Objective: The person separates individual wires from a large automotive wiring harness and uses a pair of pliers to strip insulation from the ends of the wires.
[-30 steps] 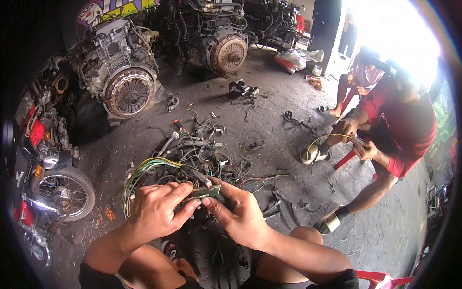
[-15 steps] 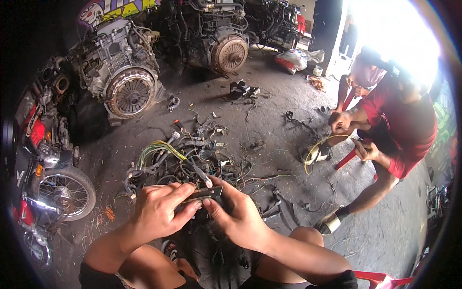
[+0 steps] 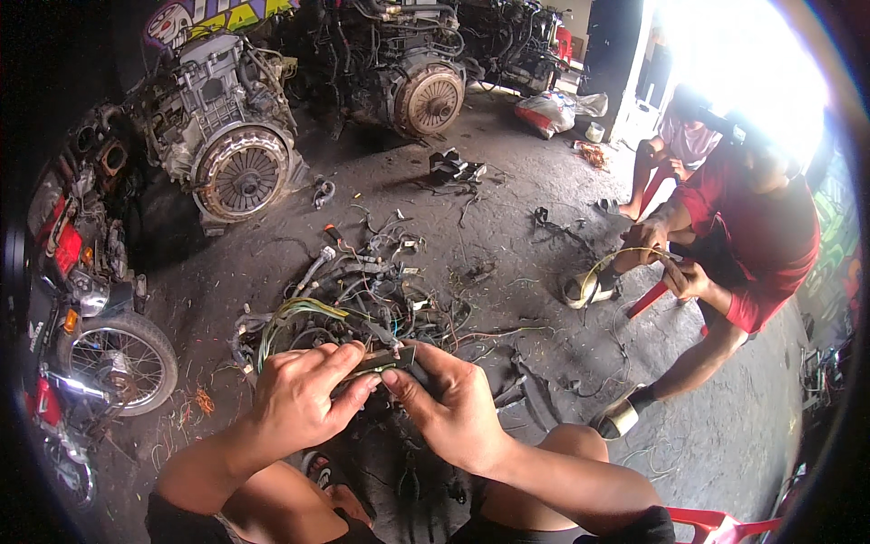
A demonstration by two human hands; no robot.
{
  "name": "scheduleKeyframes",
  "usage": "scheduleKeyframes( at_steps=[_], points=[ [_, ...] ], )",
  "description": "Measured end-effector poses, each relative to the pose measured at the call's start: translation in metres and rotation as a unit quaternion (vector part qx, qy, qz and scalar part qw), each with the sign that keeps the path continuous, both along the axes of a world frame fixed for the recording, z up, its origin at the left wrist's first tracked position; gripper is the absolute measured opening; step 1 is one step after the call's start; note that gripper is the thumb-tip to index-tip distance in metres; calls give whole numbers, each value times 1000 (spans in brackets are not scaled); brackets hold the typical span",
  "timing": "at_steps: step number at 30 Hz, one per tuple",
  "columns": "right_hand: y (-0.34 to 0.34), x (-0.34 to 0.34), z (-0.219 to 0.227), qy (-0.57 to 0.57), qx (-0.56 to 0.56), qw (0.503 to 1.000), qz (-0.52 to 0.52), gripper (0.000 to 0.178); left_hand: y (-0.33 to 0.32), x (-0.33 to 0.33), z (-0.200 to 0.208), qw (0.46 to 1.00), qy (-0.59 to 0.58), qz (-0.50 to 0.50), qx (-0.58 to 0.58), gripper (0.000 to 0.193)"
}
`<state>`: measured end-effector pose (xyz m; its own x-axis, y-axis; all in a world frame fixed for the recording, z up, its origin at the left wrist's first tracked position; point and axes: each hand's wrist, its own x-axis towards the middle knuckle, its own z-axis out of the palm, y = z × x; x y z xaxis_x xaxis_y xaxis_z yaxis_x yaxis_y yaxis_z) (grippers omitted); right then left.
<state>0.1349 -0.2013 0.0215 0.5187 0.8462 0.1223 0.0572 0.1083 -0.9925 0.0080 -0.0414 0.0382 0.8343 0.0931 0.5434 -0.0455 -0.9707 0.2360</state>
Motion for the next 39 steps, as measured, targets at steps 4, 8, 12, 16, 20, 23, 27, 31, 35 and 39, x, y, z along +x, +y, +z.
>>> scheduleKeyframes(
  at_steps=[4, 8, 12, 16, 20, 23, 27, 31, 35, 39],
  points=[
    [1, -1, 5, 3, -28, 999, -18, 28, -1, 1, 0, 1000, -9, 10, -15, 29],
    [4, 2, 1, -18, 12, 1000, 1, 34, -1, 0, -1, 1000, -17, 7, -24, 27],
    [0, -1, 10, 42, 28, 998, 37, 47, -1, -1, 2, 999, 22, -6, -26, 25],
    [-2, 1, 14, 64, -8, 996, 56, 50, -1, 1, 2, 999, 0, -15, -32, 23],
    [-4, 1, 14, 38, -18, 997, 64, 52, 0, 0, 5, 999, -2, -26, -40, 23],
    [-6, 0, 12, 55, 17, 995, 80, 53, 0, -1, 5, 999, 15, -43, -30, 24],
    [-5, -1, 13, 51, 24, 995, 78, 55, -1, 0, 6, 998, 4, -43, -35, 24],
    [-2, -1, 12, 37, 30, 996, 71, 52, 1, 0, 6, 999, 13, -40, -28, 24],
    [-2, -1, 11, 31, 11, 998, 59, 47, 1, -1, 7, 999, 8, -30, -23, 23],
    [-1, -1, 3, -26, 17, 999, 21, 41, -1, -1, 5, 999, 12, -26, -20, 24]
  ],
)
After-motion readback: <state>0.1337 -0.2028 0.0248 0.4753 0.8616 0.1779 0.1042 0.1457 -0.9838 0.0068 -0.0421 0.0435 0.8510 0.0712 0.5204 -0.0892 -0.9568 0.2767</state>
